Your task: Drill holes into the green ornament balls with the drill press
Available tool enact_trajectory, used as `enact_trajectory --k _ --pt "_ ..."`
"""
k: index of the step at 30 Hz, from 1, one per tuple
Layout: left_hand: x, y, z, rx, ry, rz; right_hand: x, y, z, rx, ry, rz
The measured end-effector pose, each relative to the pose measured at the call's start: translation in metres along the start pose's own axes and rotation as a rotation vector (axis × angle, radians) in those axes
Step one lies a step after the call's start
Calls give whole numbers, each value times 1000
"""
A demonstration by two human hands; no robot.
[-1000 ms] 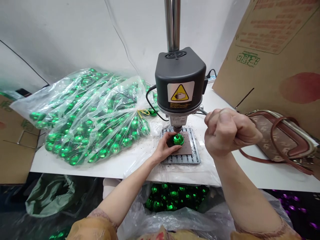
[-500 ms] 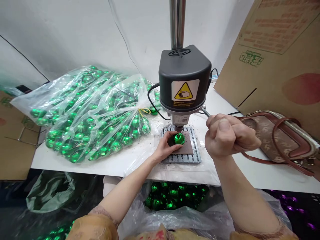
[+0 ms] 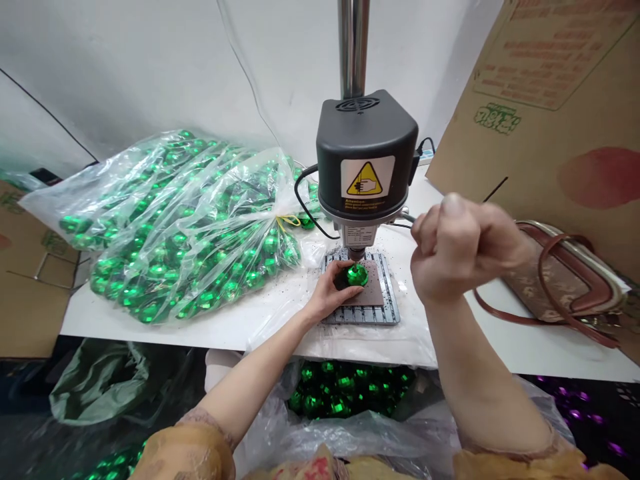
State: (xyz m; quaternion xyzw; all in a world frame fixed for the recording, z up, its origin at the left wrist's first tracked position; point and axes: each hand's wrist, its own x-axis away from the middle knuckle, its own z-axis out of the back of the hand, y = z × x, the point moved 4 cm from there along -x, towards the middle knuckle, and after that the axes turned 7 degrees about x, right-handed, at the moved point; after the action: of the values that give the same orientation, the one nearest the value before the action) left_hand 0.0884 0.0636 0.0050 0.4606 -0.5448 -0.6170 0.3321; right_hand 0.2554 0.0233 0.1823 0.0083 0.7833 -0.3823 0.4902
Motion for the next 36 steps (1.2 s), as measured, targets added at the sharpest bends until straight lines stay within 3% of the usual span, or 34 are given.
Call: enact_trajectory --k 1,5,8,12,15,19,21,23,25,28,29,32,36 --pt "1 2 -1 2 14 0 -9 -5 -3 -64 49 -20" --pt "9 15 5 -32 195 20 -39 -14 -21 -140 -9 -89" --pt "25 26 14 53 315 61 -45 -14 -24 -158 -34 -97" --pt "64 38 21 165 319 153 -43 -14 -22 -170 -47 -79" --pt "104 45 14 -31 60 147 -42 -13 -22 -171 -49 -102" --pt "152 51 -5 -481 -496 -125 -43 -13 -22 -194 -48 -109" --pt "153 51 0 -573 -529 -259 -43 -13 -22 -206 -49 -104" --pt "129 52 18 -602 -335 -327 -43 -13 -21 -205 -48 -102" --pt "84 49 44 -641 -72 -312 -42 -13 -20 -192 -47 -105" --pt "-2 37 78 -752 168 -140 -40 -13 -20 -169 -35 -122" --pt "-30 32 87 -761 216 -68 -40 -13 -20 -170 -31 -127" --pt "-98 19 102 -739 278 -31 -39 -13 -19 -170 -18 -134" --pt "-143 8 112 -636 326 -46 -40 -14 -20 -140 -14 -140"
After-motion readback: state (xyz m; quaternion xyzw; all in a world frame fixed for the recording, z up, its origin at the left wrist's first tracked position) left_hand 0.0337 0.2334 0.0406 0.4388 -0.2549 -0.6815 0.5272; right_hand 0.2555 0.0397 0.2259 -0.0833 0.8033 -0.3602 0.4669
